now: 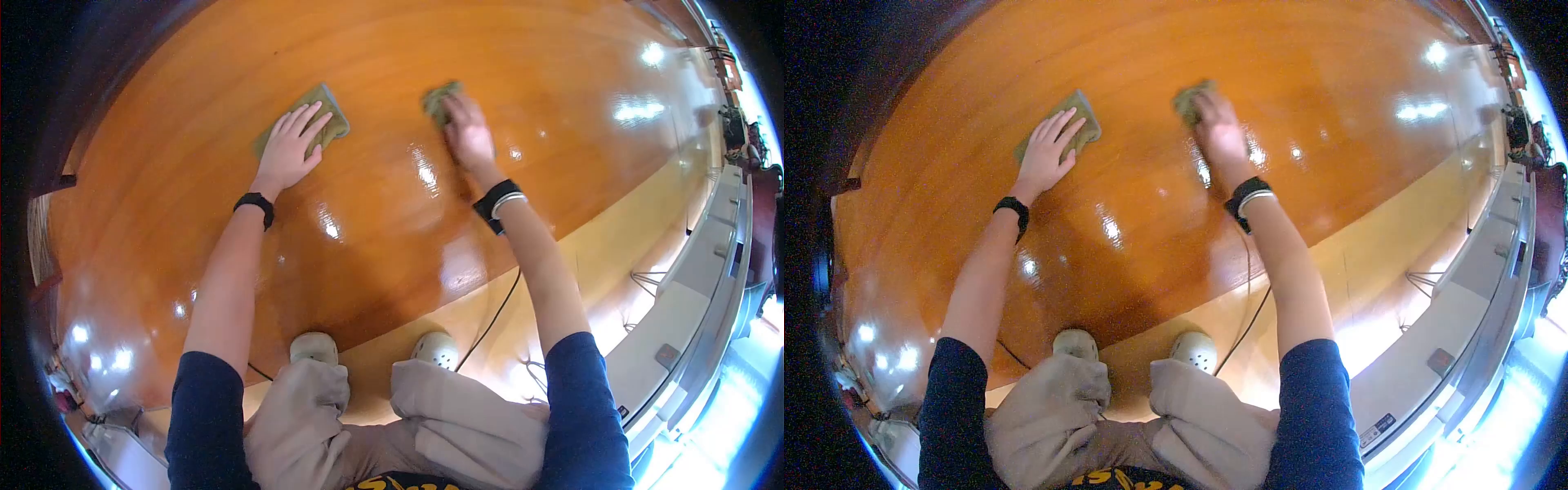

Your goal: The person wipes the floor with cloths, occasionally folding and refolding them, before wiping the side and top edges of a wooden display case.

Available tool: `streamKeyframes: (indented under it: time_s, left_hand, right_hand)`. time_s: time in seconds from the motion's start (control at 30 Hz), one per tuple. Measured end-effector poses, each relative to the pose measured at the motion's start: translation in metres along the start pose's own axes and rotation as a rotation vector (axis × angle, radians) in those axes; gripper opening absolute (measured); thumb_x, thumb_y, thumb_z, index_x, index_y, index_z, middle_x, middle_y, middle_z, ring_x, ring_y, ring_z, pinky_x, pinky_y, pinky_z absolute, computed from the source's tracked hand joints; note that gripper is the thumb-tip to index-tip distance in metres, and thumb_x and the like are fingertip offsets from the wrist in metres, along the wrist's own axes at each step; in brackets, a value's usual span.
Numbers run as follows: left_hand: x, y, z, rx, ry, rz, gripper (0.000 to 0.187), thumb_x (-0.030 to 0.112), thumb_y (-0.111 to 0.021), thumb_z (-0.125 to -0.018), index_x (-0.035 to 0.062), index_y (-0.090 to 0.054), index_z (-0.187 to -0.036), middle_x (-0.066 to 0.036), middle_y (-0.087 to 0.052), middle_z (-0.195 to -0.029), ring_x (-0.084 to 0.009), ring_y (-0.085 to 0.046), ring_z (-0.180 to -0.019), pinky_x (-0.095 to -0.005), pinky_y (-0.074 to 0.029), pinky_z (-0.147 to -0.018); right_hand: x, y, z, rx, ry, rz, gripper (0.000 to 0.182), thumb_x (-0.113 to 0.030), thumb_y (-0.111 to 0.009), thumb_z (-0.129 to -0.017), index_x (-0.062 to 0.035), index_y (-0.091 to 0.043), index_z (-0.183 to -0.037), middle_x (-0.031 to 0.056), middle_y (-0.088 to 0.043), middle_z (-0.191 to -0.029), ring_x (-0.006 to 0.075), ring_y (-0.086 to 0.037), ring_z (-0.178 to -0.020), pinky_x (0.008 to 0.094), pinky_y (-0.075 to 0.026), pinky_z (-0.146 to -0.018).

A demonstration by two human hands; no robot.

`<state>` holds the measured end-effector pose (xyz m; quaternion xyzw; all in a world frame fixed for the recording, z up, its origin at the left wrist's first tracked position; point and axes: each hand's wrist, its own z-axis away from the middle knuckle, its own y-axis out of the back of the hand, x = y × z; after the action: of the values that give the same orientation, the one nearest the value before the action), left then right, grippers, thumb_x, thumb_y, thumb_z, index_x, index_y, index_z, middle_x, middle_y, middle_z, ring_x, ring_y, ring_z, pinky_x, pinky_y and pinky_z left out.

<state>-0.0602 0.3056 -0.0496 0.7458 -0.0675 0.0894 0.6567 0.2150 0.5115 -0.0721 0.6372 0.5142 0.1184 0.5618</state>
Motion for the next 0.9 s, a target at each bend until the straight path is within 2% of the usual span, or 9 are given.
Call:
streamKeyframes:
  time_s: [0.23,0.37,0.53,0.63,0.73,0.77,0.83,0.87,0.9]
  left_hand:
    - [-0.012,-0.01,-0.004,0.02,0.046,0.01,0.053,0.015,-0.048,-0.079,0.0157,-0.041,-0.131,-0.007,-0.033,-0.14,-0.0295,-0.034,-0.126,-0.0449,-0.026,-0.106]
    - [-0.02,-0.014,-0.011,0.099,0.091,0.014,0.051,0.015,-0.048,-0.079,0.0149,-0.043,-0.13,-0.007,-0.035,-0.139,-0.0297,-0.036,-0.124,-0.0441,-0.028,-0.104]
    - [-0.023,-0.012,-0.013,0.147,0.097,0.005,0.05,0.016,-0.049,-0.08,0.0142,-0.043,-0.129,-0.007,-0.037,-0.137,-0.03,-0.036,-0.124,-0.0435,-0.028,-0.104]
    - [-0.023,-0.013,-0.008,0.149,0.097,0.02,0.049,0.016,-0.048,-0.081,0.014,-0.043,-0.129,-0.007,-0.038,-0.136,-0.0301,-0.036,-0.124,-0.0435,-0.028,-0.104]
    - [-0.022,-0.016,-0.01,0.156,0.09,-0.023,0.047,0.017,-0.048,-0.082,0.013,-0.044,-0.129,-0.009,-0.039,-0.135,-0.0306,-0.037,-0.123,-0.0431,-0.029,-0.103]
    - [-0.024,-0.02,-0.01,0.182,0.094,-0.024,0.046,0.019,-0.049,-0.082,0.013,-0.045,-0.127,-0.009,-0.039,-0.134,-0.0295,-0.038,-0.122,-0.0432,-0.03,-0.103]
    - [-0.022,-0.024,-0.006,0.212,0.097,-0.031,0.045,0.02,-0.05,-0.082,0.0129,-0.047,-0.126,-0.01,-0.04,-0.134,-0.0283,-0.039,-0.121,-0.0432,-0.031,-0.102]
    - [-0.02,-0.023,-0.003,0.224,0.118,-0.034,0.045,0.021,-0.05,-0.082,0.0123,-0.047,-0.126,-0.011,-0.04,-0.133,-0.0289,-0.04,-0.12,-0.0432,-0.031,-0.101]
    - [-0.019,-0.021,0.001,0.235,0.141,-0.04,0.045,0.021,-0.05,-0.082,0.0116,-0.047,-0.126,-0.011,-0.041,-0.132,-0.0296,-0.04,-0.12,-0.0432,-0.032,-0.101]
  right_hand:
    - [0.159,0.073,0.044,0.267,-0.35,0.298,0.037,0.0,-0.05,-0.073,-0.0008,-0.057,-0.109,0.0197,-0.054,-0.116,0.0355,-0.049,-0.11,0.0397,-0.038,-0.097]
    - [0.171,0.123,0.121,0.409,-0.781,0.398,0.029,-0.002,-0.049,-0.072,0.0031,-0.062,-0.098,0.0223,-0.06,-0.099,0.0383,-0.055,-0.094,0.0421,-0.043,-0.086]
    - [0.192,0.135,0.191,0.471,-0.799,0.618,0.027,-0.006,-0.049,-0.075,0.0035,-0.062,-0.097,0.0215,-0.061,-0.094,0.0365,-0.057,-0.09,0.042,-0.044,-0.083]
    - [0.182,0.117,0.169,0.481,-0.991,0.377,0.026,-0.006,-0.048,-0.074,0.0028,-0.062,-0.093,0.021,-0.062,-0.088,0.0354,-0.058,-0.083,0.0421,-0.045,-0.077]
    - [0.133,0.079,0.092,0.454,-0.668,0.076,0.022,-0.003,-0.047,-0.071,0.0018,-0.063,-0.087,0.019,-0.062,-0.082,0.0334,-0.058,-0.076,0.0404,-0.044,-0.069]
    - [0.097,0.07,0.058,0.331,-0.487,0.098,0.024,-0.003,-0.047,-0.072,0.0001,-0.062,-0.09,0.0183,-0.062,-0.089,0.0333,-0.056,-0.085,0.0399,-0.044,-0.076]
    - [0.077,0.004,0.027,0.206,-0.39,0.141,0.036,-0.005,-0.048,-0.074,-0.0022,-0.056,-0.109,0.0188,-0.054,-0.114,0.0348,-0.049,-0.104,0.0415,-0.039,-0.092]
    - [0.058,-0.035,0.013,0.223,-0.359,-0.078,0.038,-0.007,-0.047,-0.078,-0.0016,-0.051,-0.115,0.0185,-0.049,-0.12,0.0328,-0.047,-0.109,0.0421,-0.037,-0.095]
    - [0.007,-0.047,-0.005,0.053,-0.167,0.177,0.038,-0.009,-0.045,-0.082,-0.0029,-0.047,-0.12,0.0177,-0.043,-0.129,0.0309,-0.041,-0.118,0.041,-0.032,-0.101]
